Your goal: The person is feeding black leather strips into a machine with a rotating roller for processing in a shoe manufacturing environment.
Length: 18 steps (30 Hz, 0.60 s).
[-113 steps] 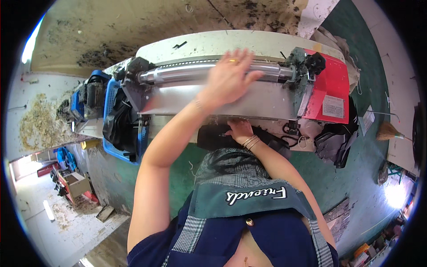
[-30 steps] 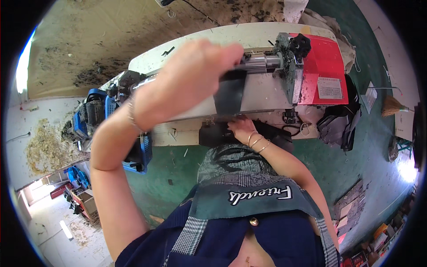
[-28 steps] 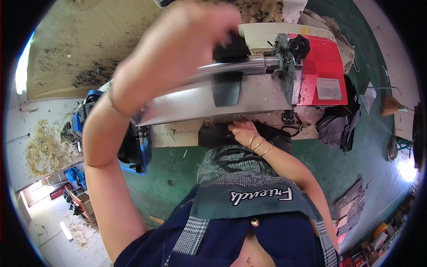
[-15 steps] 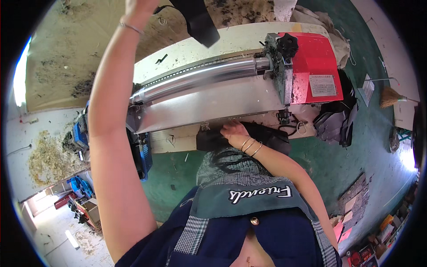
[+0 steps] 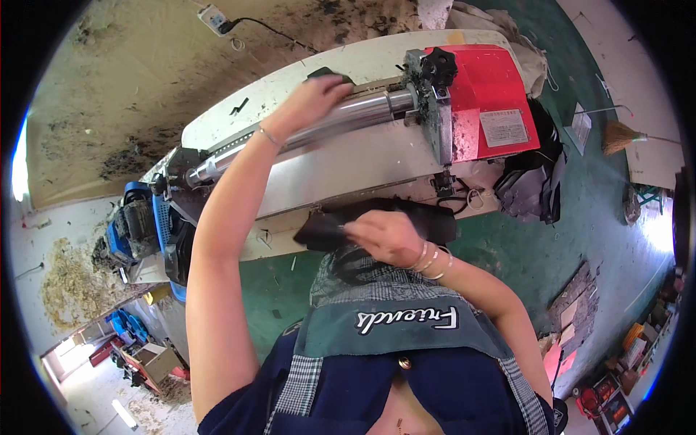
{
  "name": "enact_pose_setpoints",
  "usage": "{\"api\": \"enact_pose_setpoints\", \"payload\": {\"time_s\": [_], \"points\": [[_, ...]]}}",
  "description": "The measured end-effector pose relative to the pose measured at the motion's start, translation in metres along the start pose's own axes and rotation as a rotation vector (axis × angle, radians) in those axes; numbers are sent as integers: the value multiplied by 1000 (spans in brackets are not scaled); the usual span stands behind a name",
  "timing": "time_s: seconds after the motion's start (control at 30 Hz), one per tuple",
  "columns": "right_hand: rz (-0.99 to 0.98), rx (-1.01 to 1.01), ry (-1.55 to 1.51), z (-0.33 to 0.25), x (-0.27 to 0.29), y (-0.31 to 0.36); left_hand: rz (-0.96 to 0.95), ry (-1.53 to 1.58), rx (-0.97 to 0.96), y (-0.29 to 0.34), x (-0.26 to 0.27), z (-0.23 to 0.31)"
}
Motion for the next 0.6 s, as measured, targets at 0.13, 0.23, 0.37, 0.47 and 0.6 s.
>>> {"api": "enact_pose_setpoints", "payload": {"time_s": [0.13,0.23,0.37,0.47,0.6], "points": [[253,-767,-142,6,19,-14,117,137,-121,-12,26,-18],[194,-961,-186,34,5,-18,-160,67,-81,-13,14,-7],[368,-756,30,68,-10,-58,-189,88,80,-8,3,-2],[327,-702,90,62,6,-65,-248,26,215,-4,5,6],[397,-524,103,22,60,-14,-79,7,-4,15,31,24]]}}
Point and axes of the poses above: each hand's wrist, its own y-axis away from the middle knuckle, its own x-axis out of the back of the hand, z = x × y, the point moved 4 cm from there along -y, towards the middle knuckle, and after that the axes turned 15 degrees about z, right-handed, at the moved point
